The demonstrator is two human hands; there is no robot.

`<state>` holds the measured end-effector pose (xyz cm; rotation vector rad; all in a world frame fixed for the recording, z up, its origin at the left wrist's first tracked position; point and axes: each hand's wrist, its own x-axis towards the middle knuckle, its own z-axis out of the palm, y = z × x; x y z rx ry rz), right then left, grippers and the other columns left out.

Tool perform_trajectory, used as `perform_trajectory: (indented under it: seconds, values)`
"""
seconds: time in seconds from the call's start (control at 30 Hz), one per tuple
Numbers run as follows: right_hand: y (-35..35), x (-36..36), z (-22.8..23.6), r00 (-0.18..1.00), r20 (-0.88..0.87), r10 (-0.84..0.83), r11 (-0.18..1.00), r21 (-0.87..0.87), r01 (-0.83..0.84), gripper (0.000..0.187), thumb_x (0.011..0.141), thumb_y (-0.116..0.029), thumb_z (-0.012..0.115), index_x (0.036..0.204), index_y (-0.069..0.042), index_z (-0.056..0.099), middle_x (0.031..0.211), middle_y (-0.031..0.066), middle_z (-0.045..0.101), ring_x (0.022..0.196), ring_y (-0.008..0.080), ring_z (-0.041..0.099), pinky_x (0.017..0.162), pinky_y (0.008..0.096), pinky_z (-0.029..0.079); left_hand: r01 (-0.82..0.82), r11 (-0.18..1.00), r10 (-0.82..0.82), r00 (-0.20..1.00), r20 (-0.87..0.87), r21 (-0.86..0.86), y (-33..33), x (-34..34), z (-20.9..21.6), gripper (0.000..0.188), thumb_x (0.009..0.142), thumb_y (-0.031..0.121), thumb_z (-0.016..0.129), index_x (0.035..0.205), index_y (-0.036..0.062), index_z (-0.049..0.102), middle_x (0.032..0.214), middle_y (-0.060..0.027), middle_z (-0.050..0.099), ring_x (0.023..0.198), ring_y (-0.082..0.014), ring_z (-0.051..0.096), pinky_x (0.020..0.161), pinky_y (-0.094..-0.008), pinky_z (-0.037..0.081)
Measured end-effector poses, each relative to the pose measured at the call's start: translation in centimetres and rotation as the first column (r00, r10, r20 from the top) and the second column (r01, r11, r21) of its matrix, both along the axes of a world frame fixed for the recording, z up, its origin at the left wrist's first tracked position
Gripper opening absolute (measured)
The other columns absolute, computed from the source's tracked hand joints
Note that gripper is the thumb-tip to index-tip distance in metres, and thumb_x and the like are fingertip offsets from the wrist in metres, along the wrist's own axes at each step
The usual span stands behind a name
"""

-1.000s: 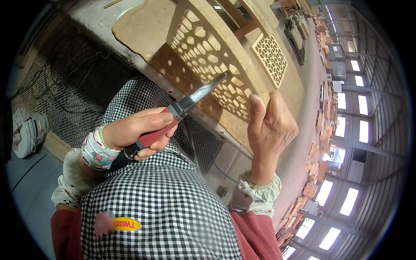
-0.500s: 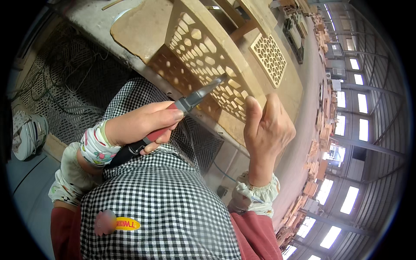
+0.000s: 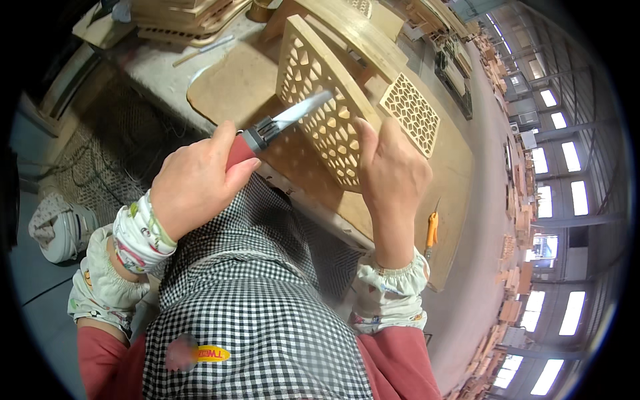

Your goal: The person scrapes the edges and interiors of decorative lattice cutouts on a wood panel using a hand-held scraper tool. They move the tool around individual openings and then set the panel aside to pick up another one.

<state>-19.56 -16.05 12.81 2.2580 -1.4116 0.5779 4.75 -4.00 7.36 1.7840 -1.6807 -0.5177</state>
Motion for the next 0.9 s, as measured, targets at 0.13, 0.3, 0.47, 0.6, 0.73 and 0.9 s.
perform_trajectory:
  seconds: [0.13, 0.3, 0.47, 0.6, 0.73, 0.9]
  values:
    - [0.3, 0.5, 1.7, 1.0, -0.026, 0.011, 1.0, -0.005, -0.011, 0.048, 0.107, -0.048, 0.062, 0.08, -0.009, 0.058, 0.063, 0.0137, 0.065, 0.058, 0.0344, 0.068, 0.056, 0.0451, 0.051, -0.021, 1.0, 0.017, 0.986, 0.167, 0.02, -1.1, -0.3, 2.5, 0.039, 0.1, 0.036, 0.07, 0.11, 0.0021, 0.054, 0.079, -0.0225, 0.073, 0.074, -0.0447, 0.073, 0.065, -0.0545, 0.059]
    - [-0.8, 0.6, 2.9, 0.995, 0.031, 0.093, 0.996, 0.0, -0.093, 0.043, 0.105, -0.045, 0.066, 0.082, -0.009, 0.063, 0.064, 0.0095, 0.069, 0.055, 0.0247, 0.07, 0.05, 0.0383, 0.055, -0.02, 1.0, 0.012, 0.958, 0.286, 0.024, -3.2, -0.6, 5.4, 0.04, 0.1, 0.037, 0.07, 0.11, 0.0022, 0.054, 0.082, -0.0272, 0.072, 0.079, -0.0488, 0.072, 0.07, -0.0574, 0.058]
    - [-2.4, 1.3, 2.5, 0.946, 0.221, 0.236, 0.97, -0.001, -0.241, 0.038, 0.098, -0.039, 0.072, 0.082, -0.006, 0.063, 0.066, 0.0128, 0.069, 0.061, 0.0296, 0.072, 0.056, 0.0411, 0.056, 0.014, 0.997, -0.041, 0.928, 0.369, 0.074, -5.7, 0.2, 7.2, 0.044, 0.102, 0.041, 0.065, 0.109, -0.0008, 0.053, 0.087, -0.0322, 0.072, 0.085, -0.0533, 0.071, 0.077, -0.062, 0.056]
    - [-4.0, -1.1, 2.2, 0.936, 0.229, 0.269, 0.963, -0.048, -0.265, 0.038, 0.098, -0.039, 0.072, 0.081, -0.006, 0.063, 0.068, 0.0134, 0.07, 0.064, 0.0302, 0.073, 0.057, 0.0412, 0.056, 0.021, 0.997, -0.049, 0.901, 0.431, 0.069, -7.2, -1.5, 7.8, 0.045, 0.101, 0.042, 0.064, 0.109, -0.0016, 0.053, 0.088, -0.0328, 0.072, 0.085, -0.054, 0.071, 0.078, -0.0623, 0.056]
    - [-5.3, -3.3, 2.0, 0.931, 0.234, 0.279, 0.96, -0.106, -0.261, 0.04, 0.098, -0.04, 0.072, 0.078, -0.006, 0.065, 0.067, 0.014, 0.071, 0.065, 0.031, 0.074, 0.06, 0.0418, 0.057, 0.005, 0.999, -0.024, 0.858, 0.514, 0.038, -9.1, -4.4, 8.1, 0.045, 0.101, 0.043, 0.065, 0.112, 0.0, 0.056, 0.092, -0.0296, 0.075, 0.088, -0.0516, 0.073, 0.08, -0.061, 0.057]
    - [-7.3, -4.0, 1.5, 0.946, 0.262, 0.193, 0.981, -0.088, -0.176, 0.044, 0.092, -0.047, 0.077, 0.076, -0.007, 0.071, 0.069, 0.0147, 0.074, 0.068, 0.0313, 0.076, 0.066, 0.042, 0.061, -0.017, 0.999, 0.0, 0.847, 0.532, 0.027, -10.1, -5.8, 8.4, 0.049, 0.101, 0.046, 0.062, 0.116, -0.0009, 0.059, 0.097, -0.0332, 0.074, 0.093, -0.0521, 0.072, 0.084, -0.061, 0.057]
